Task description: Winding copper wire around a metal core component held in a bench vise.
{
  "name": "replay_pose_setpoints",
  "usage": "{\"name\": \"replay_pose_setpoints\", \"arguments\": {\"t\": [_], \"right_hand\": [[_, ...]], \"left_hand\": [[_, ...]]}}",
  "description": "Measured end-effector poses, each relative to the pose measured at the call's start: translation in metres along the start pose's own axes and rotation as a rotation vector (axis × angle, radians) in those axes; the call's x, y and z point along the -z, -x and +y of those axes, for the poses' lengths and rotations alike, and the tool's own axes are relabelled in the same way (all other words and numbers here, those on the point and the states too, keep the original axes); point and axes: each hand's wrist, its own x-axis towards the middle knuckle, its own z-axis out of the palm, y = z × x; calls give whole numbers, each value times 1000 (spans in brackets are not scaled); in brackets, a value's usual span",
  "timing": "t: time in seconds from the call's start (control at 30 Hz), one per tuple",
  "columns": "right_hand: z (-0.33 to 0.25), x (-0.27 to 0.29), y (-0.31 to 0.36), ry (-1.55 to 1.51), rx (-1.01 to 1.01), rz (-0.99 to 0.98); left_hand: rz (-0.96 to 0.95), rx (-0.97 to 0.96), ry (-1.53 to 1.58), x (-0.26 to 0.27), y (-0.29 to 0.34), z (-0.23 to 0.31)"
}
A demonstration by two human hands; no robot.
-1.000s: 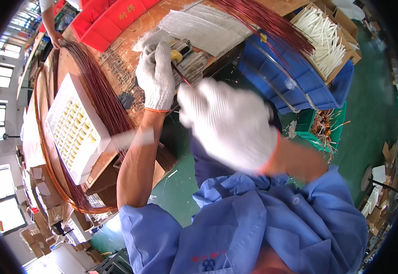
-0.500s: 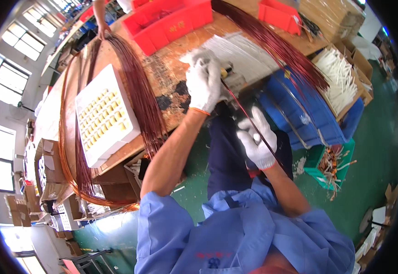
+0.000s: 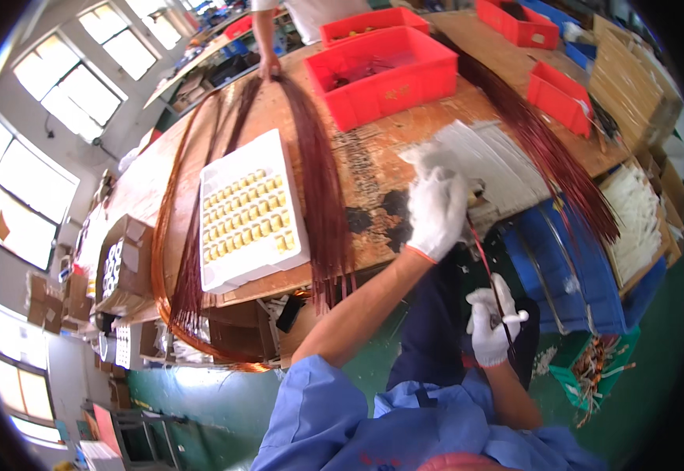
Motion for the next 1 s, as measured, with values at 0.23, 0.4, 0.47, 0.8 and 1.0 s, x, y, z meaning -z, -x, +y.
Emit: {"name": "replay_pose_setpoints", "arguments": {"t": [0.23, 0.4, 0.47, 0.8, 1.0], "right_hand": [[-64, -15, 12, -10, -588, -224], [-163, -130, -63, -212, -409, -917], [-201, -222, -109, 124, -484, -1170], [-134, -443, -4, -157, -664, -1461], [-83, -491, 43, 53, -184, -1240]], "left_hand": [[-88, 30, -57, -2, -6, 12], [52, 14, 10, 1, 4, -14], [117, 38, 2, -4, 4, -14], [141, -40, 59, -15, 0, 3], [29, -18, 26, -11, 1, 2]]}}
